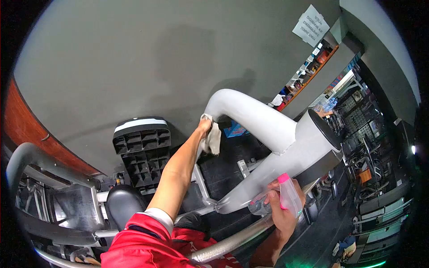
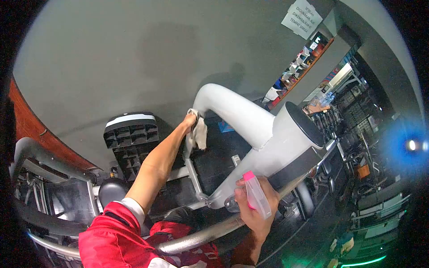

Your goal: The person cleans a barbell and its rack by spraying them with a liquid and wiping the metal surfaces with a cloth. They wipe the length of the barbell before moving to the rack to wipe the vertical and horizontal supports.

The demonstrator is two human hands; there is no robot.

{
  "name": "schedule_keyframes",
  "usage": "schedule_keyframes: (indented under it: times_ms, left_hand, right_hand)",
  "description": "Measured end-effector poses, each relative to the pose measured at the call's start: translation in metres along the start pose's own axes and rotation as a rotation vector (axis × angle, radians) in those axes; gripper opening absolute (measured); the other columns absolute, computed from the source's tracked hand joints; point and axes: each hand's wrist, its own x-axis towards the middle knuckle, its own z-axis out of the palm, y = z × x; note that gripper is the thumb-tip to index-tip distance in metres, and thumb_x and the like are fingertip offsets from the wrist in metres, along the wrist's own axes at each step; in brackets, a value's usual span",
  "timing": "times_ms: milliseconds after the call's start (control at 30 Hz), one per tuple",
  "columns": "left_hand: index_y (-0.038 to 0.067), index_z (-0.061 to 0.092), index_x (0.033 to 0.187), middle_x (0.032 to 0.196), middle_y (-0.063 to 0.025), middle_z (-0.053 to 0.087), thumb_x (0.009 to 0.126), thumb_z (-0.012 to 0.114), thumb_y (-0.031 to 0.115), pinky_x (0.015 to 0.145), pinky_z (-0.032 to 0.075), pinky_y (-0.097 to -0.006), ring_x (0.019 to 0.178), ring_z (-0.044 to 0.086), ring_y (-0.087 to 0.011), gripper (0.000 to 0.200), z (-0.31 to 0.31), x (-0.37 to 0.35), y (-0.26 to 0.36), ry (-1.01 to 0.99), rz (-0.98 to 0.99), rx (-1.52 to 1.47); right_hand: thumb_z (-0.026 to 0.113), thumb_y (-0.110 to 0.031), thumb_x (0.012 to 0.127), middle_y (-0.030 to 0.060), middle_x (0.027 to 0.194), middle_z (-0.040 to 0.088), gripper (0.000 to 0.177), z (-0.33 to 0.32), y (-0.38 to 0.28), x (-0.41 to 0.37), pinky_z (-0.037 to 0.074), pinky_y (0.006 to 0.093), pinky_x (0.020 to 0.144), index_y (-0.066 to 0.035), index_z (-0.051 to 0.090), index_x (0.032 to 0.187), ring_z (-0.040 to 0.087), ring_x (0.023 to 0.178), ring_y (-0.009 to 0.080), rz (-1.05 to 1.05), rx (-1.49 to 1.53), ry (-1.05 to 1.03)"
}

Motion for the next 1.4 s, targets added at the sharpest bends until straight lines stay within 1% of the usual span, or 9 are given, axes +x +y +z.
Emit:
schedule_keyframes:
  times_ms: [33,367,500,533,633,800,833,967,1400]
  left_hand:
    - [0.005,0.031,0.139,0.137,-0.0146,0.042,0.09,0.038,0.026,0.099,0.037,-0.0392,0.121,0.045,-0.0261,0.054,0.003,-0.003,0.014,-0.005,0.011,-0.027]
    - [-0.001,0.052,0.119,0.115,-0.0239,0.057,0.092,0.045,0.027,0.091,0.041,-0.0387,0.105,0.056,-0.0342,0.04,0.072,-0.086,0.116,0.293,0.746,0.486]
    - [-0.004,0.054,0.112,0.115,-0.0267,0.054,0.09,0.049,0.023,0.095,0.038,-0.0421,0.111,0.05,-0.0399,0.035,0.118,-0.171,0.13,0.204,1.088,0.619]
    - [-0.004,0.054,0.112,0.12,-0.0267,0.051,0.089,0.049,0.021,0.097,0.038,-0.0416,0.114,0.049,-0.0399,0.035,0.126,-0.209,0.148,-0.032,0.957,0.617]
    - [-0.001,0.053,0.101,0.099,-0.0219,0.049,0.085,0.054,0.014,0.071,0.046,-0.048,0.084,0.056,-0.0427,0.021,0.156,-0.267,0.146,-0.134,1.284,0.628]
    - [0.0,0.057,0.091,0.087,-0.0194,0.053,0.078,0.061,0.013,0.065,0.046,-0.0485,0.075,0.057,-0.039,0.019,0.165,-0.283,0.109,-0.095,1.348,0.684]
    - [0.0,0.059,0.086,0.084,-0.0192,0.055,0.073,0.062,0.01,0.066,0.045,-0.0501,0.076,0.057,-0.0388,0.016,0.161,-0.271,0.09,-0.108,1.392,0.825]
    - [0.001,0.06,0.106,0.112,-0.0215,0.058,0.068,0.058,0.0,0.095,0.04,-0.0454,0.109,0.053,-0.038,0.038,0.153,-0.265,0.031,-0.241,1.521,0.756]
    - [0.002,0.045,0.127,0.124,-0.0175,0.048,0.079,0.058,0.022,0.102,0.034,-0.0436,0.114,0.049,-0.0307,0.054,0.185,-0.289,0.096,-0.235,1.61,1.094]
  right_hand:
    - [0.067,-0.017,0.081,0.0099,0.076,0.064,0.02,0.001,-0.001,0.0,0.048,0.028,0.053,0.0,0.06,0.088,0.064,0.058,0.0177,-0.001,-0.002,0.0]
    - [0.067,-0.013,0.08,0.0069,0.074,0.064,0.015,0.0,0.002,-0.001,0.049,0.028,0.06,0.0,0.061,0.086,0.064,0.066,0.018,-0.018,0.046,0.037]
    - [0.066,-0.006,0.078,0.0065,0.074,0.064,0.011,0.001,-0.001,-0.002,0.048,0.0266,0.054,-0.001,0.062,0.087,0.062,0.058,0.0138,-0.003,0.183,0.095]
    - [0.065,-0.006,0.079,0.0062,0.073,0.064,0.011,0.002,-0.001,-0.002,0.047,0.0259,0.052,-0.001,0.062,0.088,0.061,0.056,0.0127,-0.005,0.209,0.117]
    - [0.063,-0.005,0.079,0.0056,0.071,0.063,0.009,0.001,0.003,-0.003,0.046,0.0257,0.051,-0.001,0.062,0.088,0.06,0.054,0.0118,-0.032,0.235,0.169]
    - [0.059,-0.008,0.079,0.0045,0.061,0.059,0.012,0.004,0.019,-0.024,0.046,0.0297,0.053,-0.002,0.057,0.069,0.057,0.054,0.0173,-0.241,0.353,0.459]
    - [0.052,-0.019,0.089,0.0054,0.056,0.046,0.021,0.005,0.018,-0.026,0.039,0.0289,0.048,0.0,0.044,0.093,0.045,0.046,0.0153,-0.338,0.331,0.471]
    - [0.054,-0.024,0.09,0.0081,0.086,0.043,0.027,-0.015,-0.008,-0.036,0.036,0.0292,0.043,-0.002,0.042,0.101,0.041,0.04,0.0136,-0.461,0.606,0.579]
    - [0.054,-0.012,0.088,0.0087,0.083,0.053,0.015,-0.074,0.009,-0.112,0.032,0.0241,0.04,-0.001,0.049,0.097,0.04,0.042,0.0086,-0.163,0.389,0.977]
